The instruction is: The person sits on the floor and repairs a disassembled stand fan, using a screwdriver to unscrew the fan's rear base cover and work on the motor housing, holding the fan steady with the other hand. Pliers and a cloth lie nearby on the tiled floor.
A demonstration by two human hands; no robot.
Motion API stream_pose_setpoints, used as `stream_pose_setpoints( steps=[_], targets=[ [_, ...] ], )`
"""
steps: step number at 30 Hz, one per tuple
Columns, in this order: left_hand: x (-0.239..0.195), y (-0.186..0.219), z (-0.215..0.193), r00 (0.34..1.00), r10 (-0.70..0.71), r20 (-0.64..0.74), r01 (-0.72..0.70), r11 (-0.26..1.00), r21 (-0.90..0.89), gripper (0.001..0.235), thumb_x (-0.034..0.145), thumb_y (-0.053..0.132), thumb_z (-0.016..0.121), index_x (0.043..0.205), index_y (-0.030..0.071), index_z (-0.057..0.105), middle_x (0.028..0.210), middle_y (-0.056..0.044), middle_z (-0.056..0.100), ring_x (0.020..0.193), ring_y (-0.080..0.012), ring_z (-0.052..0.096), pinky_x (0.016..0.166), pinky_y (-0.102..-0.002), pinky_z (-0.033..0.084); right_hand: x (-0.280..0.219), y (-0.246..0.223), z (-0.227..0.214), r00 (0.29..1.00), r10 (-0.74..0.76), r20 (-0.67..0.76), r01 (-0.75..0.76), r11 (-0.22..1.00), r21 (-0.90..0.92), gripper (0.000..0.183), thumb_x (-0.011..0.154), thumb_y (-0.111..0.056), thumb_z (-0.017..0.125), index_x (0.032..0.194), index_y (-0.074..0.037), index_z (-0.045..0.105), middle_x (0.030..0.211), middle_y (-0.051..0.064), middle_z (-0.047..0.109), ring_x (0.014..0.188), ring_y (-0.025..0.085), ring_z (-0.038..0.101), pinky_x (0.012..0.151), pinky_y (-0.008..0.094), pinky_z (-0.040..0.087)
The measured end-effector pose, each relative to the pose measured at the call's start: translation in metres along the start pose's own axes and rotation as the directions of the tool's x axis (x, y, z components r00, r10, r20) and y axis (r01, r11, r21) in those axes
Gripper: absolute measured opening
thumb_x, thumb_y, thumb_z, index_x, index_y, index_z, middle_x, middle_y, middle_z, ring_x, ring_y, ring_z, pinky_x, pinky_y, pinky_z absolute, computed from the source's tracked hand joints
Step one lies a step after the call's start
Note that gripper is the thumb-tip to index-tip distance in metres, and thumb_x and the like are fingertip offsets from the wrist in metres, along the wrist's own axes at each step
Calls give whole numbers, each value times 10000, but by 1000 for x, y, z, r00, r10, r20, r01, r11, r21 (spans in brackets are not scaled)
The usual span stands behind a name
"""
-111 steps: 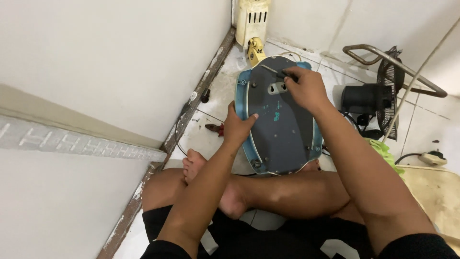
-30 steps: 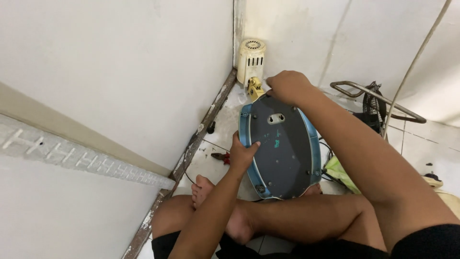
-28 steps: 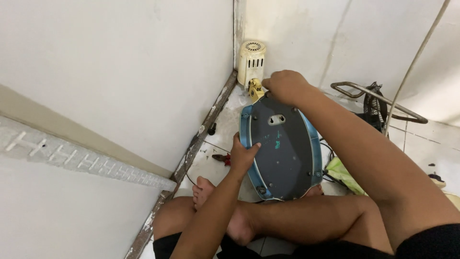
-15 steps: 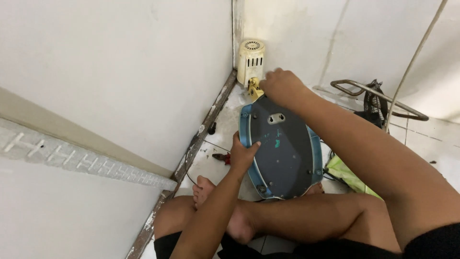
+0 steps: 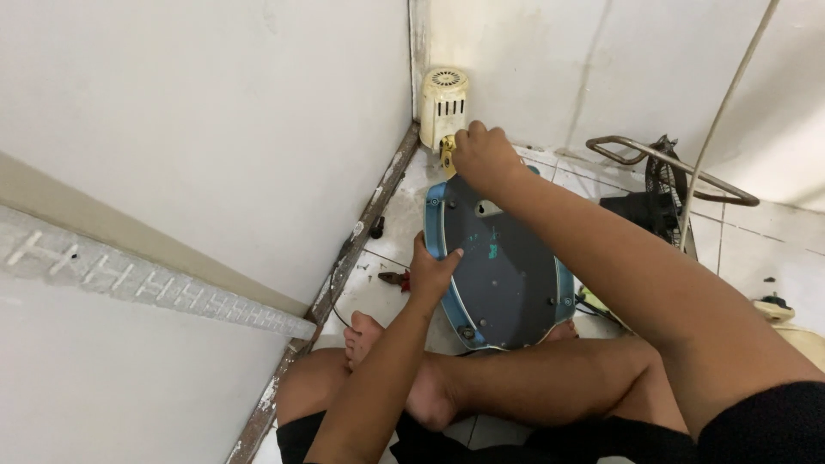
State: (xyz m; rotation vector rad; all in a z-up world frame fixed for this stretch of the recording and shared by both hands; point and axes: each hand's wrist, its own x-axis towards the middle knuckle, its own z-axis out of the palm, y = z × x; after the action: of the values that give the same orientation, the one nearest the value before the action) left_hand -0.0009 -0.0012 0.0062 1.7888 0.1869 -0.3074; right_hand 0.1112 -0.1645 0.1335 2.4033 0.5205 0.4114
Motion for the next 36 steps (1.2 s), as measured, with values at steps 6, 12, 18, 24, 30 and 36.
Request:
stream_pose_setpoints(
  steps=[6, 12, 18, 24, 30, 36],
  targets=[
    [5, -3, 2, 1000, -2, -8, 2, 1000, -2, 917, 782, 420, 814, 1540, 176, 360, 1338, -185, 636, 1255, -388, 618, 1042, -514, 534, 2, -6, 30, 977, 110, 184, -158, 951, 267, 152, 884, -120, 656, 798, -84, 776, 693, 117, 677, 684, 315, 709, 524, 474, 584],
    [0, 1, -1, 1000, -28, 1, 28, 1000, 8, 902, 797, 402, 805, 1544, 173, 355, 1362, -188, 623, 1268, -392, 609, 1050, -512, 531, 14, -12, 11, 976, 116, 187, -144, 978, 148, 197, 877, -148, 624, 791, -72, 784, 734, 167, 670, 750, 361, 620, 587, 498, 475],
    [-8, 7, -4, 999, -33, 20, 33, 999, -8, 874, 821, 375, 787, 1543, 148, 350, 1376, -208, 611, 1285, -401, 595, 1057, -512, 527, 9, -29, -35, 988, 71, 137, -76, 997, 27, 207, 948, -163, 600, 930, -137, 805, 877, 82, 716, 856, 257, 650, 615, 369, 485],
    [-10, 13, -7, 999, -19, 35, 19, 1000, -24, 889, 817, 364, 786, 1543, 116, 338, 1388, -239, 593, 1301, -432, 574, 1078, -537, 503, 14, -27, -58, 863, 69, 500, -61, 998, -32, 204, 964, -178, 597, 995, -141, 795, 975, 63, 753, 932, 308, 592, 687, 423, 388],
    [-6, 5, -4, 1000, -18, 18, 18, 999, -44, 893, 806, 366, 805, 1547, 166, 348, 1370, -197, 613, 1281, -403, 595, 1070, -515, 514, 19, -28, 10, 951, -6, 310, -45, 986, 157, 190, 943, -65, 601, 955, -82, 789, 889, 114, 759, 868, 317, 696, 643, 473, 514],
    [-3, 5, -3, 1000, -29, 3, 29, 999, -14, 894, 806, 382, 798, 1550, 175, 348, 1345, -183, 624, 1259, -396, 612, 1054, -517, 528, 16, -20, -8, 953, 56, 299, -94, 989, 113, 176, 916, -117, 612, 861, -100, 779, 744, 98, 710, 726, 293, 668, 621, 432, 437]
  ],
)
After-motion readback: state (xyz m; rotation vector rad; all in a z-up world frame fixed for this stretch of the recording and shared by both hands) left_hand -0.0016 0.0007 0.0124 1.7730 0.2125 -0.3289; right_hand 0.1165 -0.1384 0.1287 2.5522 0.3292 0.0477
